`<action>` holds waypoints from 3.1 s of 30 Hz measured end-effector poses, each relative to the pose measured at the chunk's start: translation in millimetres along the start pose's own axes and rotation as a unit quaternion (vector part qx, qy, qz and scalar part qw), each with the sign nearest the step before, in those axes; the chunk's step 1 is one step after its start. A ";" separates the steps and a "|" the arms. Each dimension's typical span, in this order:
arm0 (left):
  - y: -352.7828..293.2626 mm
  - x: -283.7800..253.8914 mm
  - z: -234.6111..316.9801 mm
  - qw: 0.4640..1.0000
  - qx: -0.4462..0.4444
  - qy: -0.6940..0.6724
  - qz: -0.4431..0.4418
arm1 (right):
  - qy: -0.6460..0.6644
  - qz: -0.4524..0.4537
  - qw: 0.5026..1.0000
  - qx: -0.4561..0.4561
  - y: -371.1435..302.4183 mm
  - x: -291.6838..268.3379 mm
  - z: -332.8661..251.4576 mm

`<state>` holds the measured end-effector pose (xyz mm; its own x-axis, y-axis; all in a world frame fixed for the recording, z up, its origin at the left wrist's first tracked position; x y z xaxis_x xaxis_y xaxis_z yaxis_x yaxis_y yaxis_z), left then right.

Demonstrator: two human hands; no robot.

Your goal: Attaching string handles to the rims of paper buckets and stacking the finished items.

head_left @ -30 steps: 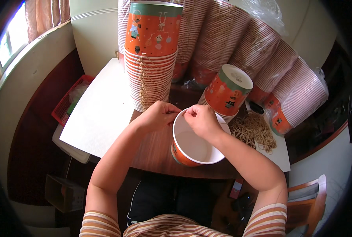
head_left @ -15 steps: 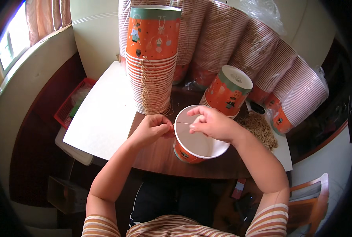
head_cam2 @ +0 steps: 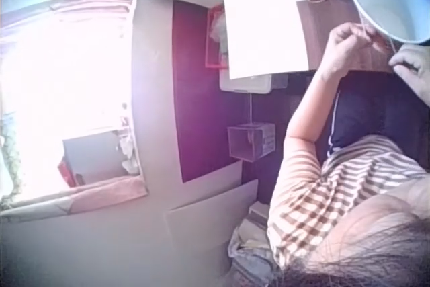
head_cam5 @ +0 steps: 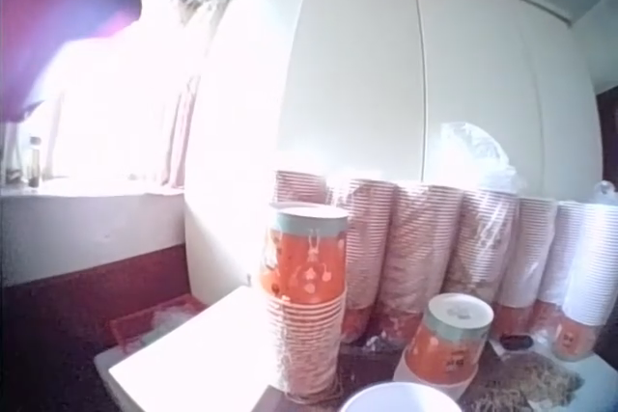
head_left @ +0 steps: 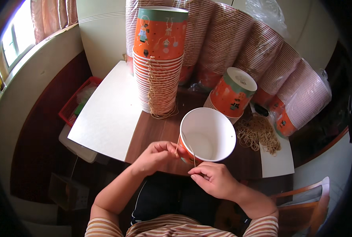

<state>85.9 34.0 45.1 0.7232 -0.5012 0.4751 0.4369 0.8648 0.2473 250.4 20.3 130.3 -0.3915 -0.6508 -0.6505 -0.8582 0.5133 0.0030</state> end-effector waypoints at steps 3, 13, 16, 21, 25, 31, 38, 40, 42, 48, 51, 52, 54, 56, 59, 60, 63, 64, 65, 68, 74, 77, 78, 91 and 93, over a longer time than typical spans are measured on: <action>-5.6 22.7 -10.6 0.998 0.012 -0.061 -0.006 | 0.037 0.034 0.999 -0.009 2.0 21.9 25.6; -30.6 48.8 -3.2 0.987 0.034 0.141 0.071 | 0.109 0.143 0.984 -0.012 -6.6 22.5 17.7; -35.3 58.1 9.2 0.936 0.047 0.334 0.097 | 0.202 0.181 0.963 0.001 0.1 31.3 19.2; -37.5 70.8 21.1 0.858 0.093 0.493 0.107 | 0.148 0.213 0.965 -0.030 1.0 37.6 20.8; -42.5 64.5 17.9 0.887 0.019 0.450 0.104 | 0.154 0.203 0.967 -0.022 -1.6 41.5 26.0; -23.2 68.6 32.9 0.795 0.116 0.587 0.104 | 0.224 0.161 0.961 0.004 -4.3 45.3 29.9; -33.5 65.2 20.9 0.649 0.233 0.711 0.139 | -0.013 0.155 0.988 -0.026 -2.4 35.5 14.2; -40.9 72.8 23.1 0.598 0.283 0.732 0.161 | -0.059 0.170 0.983 -0.034 -1.6 34.9 10.5; -41.7 70.2 19.1 0.598 0.296 0.724 0.172 | -0.104 0.185 0.976 -0.042 0.1 36.0 7.1; -47.0 64.7 13.7 0.708 0.245 0.602 0.276 | -0.198 0.296 0.932 -0.066 8.2 40.3 3.7; -46.3 47.4 -0.3 0.853 0.168 0.385 0.310 | -0.101 0.360 0.926 -0.049 12.8 40.2 16.7; -47.1 48.3 0.5 0.852 0.167 0.385 0.312 | -0.049 0.363 0.930 -0.041 16.1 39.7 19.6; -43.3 38.4 -15.5 0.939 0.108 0.144 0.294 | 0.053 0.360 0.931 -0.025 22.3 42.5 29.2; -42.8 34.9 -19.0 0.949 0.080 0.094 0.290 | 0.155 0.332 0.930 -0.015 30.5 47.9 41.4; -42.1 30.1 -25.6 0.954 0.052 -0.032 0.294 | 0.431 0.244 0.869 0.005 40.4 62.7 56.4; -42.8 29.1 -25.7 0.955 0.042 -0.031 0.291 | 0.495 0.213 0.843 0.004 43.1 65.6 56.3; -44.9 26.3 -25.7 0.959 0.036 -0.035 0.278 | 0.572 0.167 0.803 0.006 44.1 69.8 54.0; -44.8 26.0 -25.7 0.962 0.039 -0.039 0.266 | 0.588 0.156 0.793 0.008 44.5 71.4 54.1; -45.7 25.6 -25.5 0.962 0.040 -0.039 0.268 | 0.589 0.154 0.794 0.009 44.0 72.3 54.8; -47.4 25.3 -23.9 0.963 0.036 -0.034 0.266 | 0.575 0.150 0.804 -0.012 42.8 73.0 55.2; -45.2 30.7 -16.7 0.961 0.021 0.009 0.276 | 0.564 0.137 0.814 -0.023 41.5 67.0 47.8; -44.6 32.4 -11.4 0.951 0.071 0.105 0.281 | 0.629 0.124 0.767 -0.019 41.8 67.3 45.8; -47.8 35.0 -1.5 0.919 0.120 0.231 0.297 | 0.637 0.125 0.760 -0.017 42.4 68.0 45.0; -50.5 73.5 33.6 0.678 0.247 0.649 0.240 | 0.648 0.138 0.749 -0.018 39.5 72.9 55.3; -50.2 72.4 33.5 0.687 0.245 0.639 0.242 | 0.646 0.138 0.751 -0.020 38.7 73.9 58.5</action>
<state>98.4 -44.7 95.4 0.7364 0.5039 -0.4515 -0.0259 0.6879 0.7254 207.7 24.8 37.9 -0.5296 -0.5357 0.6577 -0.6849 0.7275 0.0410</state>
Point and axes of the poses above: each hand's wrist, its own y-axis towards the middle knuckle, its own x-axis out of the palm, z = x × y, the point moved 6 cm from there along y, towards the middle knuckle, and after that the axes turned 14 degrees about -z, right-handed, at the moved point
